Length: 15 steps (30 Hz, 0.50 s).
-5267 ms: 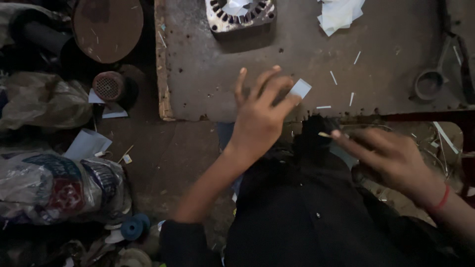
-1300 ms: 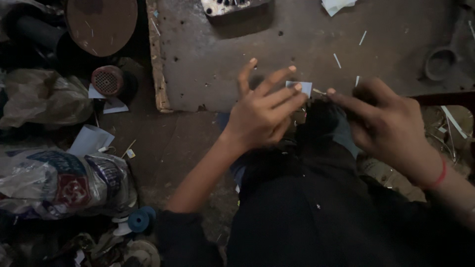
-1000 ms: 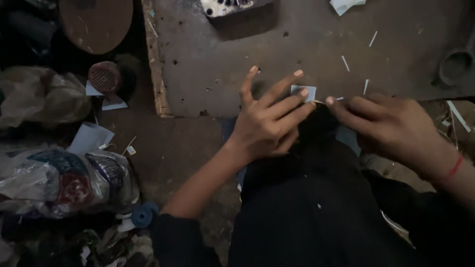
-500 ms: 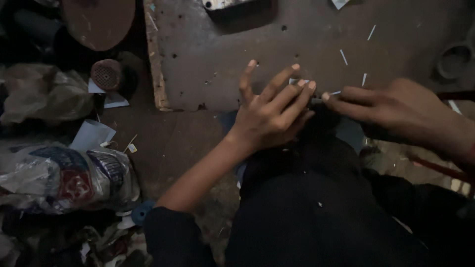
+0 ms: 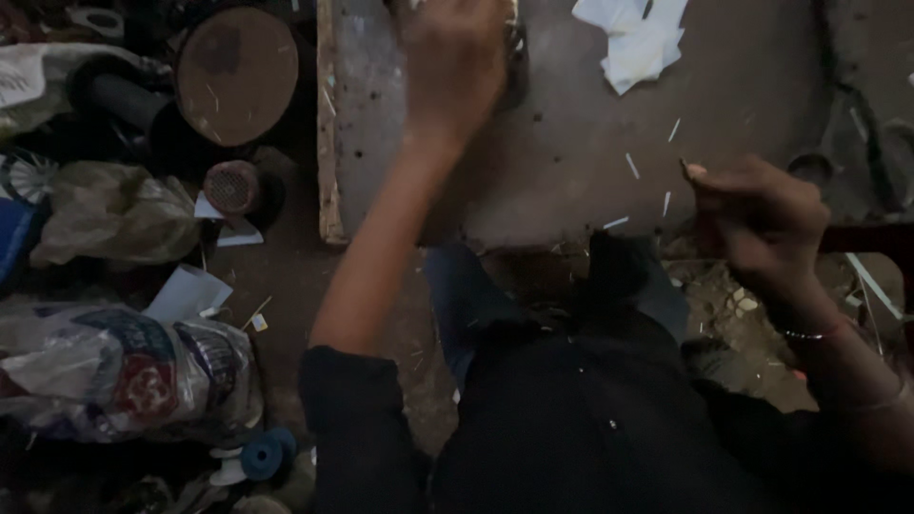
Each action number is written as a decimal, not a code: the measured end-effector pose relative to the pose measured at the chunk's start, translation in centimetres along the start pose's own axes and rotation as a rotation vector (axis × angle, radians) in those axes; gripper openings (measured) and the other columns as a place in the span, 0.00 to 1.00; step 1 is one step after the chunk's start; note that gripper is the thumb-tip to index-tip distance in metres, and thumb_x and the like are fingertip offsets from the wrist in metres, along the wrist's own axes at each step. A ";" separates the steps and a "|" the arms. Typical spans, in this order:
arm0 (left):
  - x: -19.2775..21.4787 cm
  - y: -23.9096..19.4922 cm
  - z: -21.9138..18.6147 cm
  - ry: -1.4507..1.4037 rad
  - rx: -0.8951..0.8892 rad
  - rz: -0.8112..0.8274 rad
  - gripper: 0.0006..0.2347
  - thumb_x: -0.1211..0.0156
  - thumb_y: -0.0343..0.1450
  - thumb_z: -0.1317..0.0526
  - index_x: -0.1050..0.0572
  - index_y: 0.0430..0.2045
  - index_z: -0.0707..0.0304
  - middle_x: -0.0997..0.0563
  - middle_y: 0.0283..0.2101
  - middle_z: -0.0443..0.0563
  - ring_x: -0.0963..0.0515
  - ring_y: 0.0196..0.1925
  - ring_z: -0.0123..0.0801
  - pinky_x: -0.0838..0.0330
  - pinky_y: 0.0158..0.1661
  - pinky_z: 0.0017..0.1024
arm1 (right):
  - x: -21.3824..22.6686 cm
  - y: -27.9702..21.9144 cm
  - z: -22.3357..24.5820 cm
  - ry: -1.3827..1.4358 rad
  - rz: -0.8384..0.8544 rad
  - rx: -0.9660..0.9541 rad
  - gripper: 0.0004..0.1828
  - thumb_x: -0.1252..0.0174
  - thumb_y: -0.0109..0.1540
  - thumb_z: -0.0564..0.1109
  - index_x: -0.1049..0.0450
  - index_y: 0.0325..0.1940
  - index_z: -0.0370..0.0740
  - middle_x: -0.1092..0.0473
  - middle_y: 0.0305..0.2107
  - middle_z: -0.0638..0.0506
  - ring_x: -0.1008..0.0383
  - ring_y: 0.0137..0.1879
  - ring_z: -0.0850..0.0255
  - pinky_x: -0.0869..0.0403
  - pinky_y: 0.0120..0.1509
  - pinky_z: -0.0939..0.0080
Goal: The person cuts small strips of white paper with scissors and inserts them into the internal slots of a metal motor stator by hand.
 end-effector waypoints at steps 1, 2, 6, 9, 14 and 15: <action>-0.8 -0.1 -1.5 -0.001 -0.165 -0.037 0.14 0.41 0.71 0.73 0.22 0.51 0.64 0.20 0.52 0.57 0.25 0.59 0.49 0.44 0.64 0.45 | 0.1 0.2 0.2 -0.072 0.005 0.017 0.10 0.42 0.68 0.28 0.24 0.53 0.34 0.28 0.33 0.53 0.30 0.30 0.74 0.31 0.33 0.75; -1.5 -0.4 -3.2 0.000 -0.327 -0.070 0.20 0.42 0.67 0.74 0.23 0.55 0.63 0.21 0.59 0.55 0.28 0.67 0.48 0.54 0.72 0.49 | 0.1 0.3 0.4 -0.141 0.011 0.033 0.11 0.42 0.68 0.27 0.24 0.53 0.33 0.28 0.32 0.52 0.30 0.30 0.73 0.33 0.33 0.74; -3.8 -0.1 -6.1 0.061 -0.314 0.055 0.19 0.43 0.66 0.73 0.23 0.53 0.68 0.22 0.58 0.54 0.32 0.70 0.50 0.60 0.74 0.51 | 0.0 0.3 0.5 -0.220 0.009 0.031 0.10 0.42 0.69 0.27 0.23 0.53 0.32 0.29 0.30 0.52 0.31 0.31 0.72 0.34 0.34 0.73; -3.3 -0.2 -6.7 0.104 -0.248 0.084 0.14 0.43 0.67 0.72 0.21 0.47 0.69 0.20 0.51 0.55 0.31 0.71 0.50 0.62 0.74 0.54 | 0.1 0.3 0.4 -0.219 0.003 0.021 0.13 0.44 0.69 0.27 0.23 0.55 0.34 0.28 0.30 0.52 0.30 0.30 0.72 0.33 0.32 0.73; -0.5 -5.3 -9.0 -0.018 -0.159 0.154 0.09 0.43 0.67 0.72 0.19 0.37 0.69 0.18 0.41 0.55 0.26 0.66 0.48 0.67 0.71 0.65 | -0.1 0.6 0.6 -0.200 0.020 0.020 0.14 0.44 0.68 0.27 0.23 0.56 0.35 0.28 0.30 0.53 0.30 0.29 0.72 0.33 0.31 0.73; 0.3 -6.5 -9.5 -0.034 -0.150 0.140 0.08 0.43 0.69 0.71 0.19 0.39 0.68 0.17 0.43 0.55 0.25 0.66 0.46 0.66 0.72 0.65 | 0.0 0.9 0.6 -0.225 0.024 0.017 0.15 0.44 0.68 0.27 0.22 0.56 0.35 0.28 0.29 0.53 0.30 0.29 0.72 0.33 0.32 0.72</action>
Point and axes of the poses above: each hand's wrist, its own y-axis towards the middle knuckle, its own x-axis out of the back of the hand, z = x × y, the point moved 4 cm from there along y, towards the middle knuckle
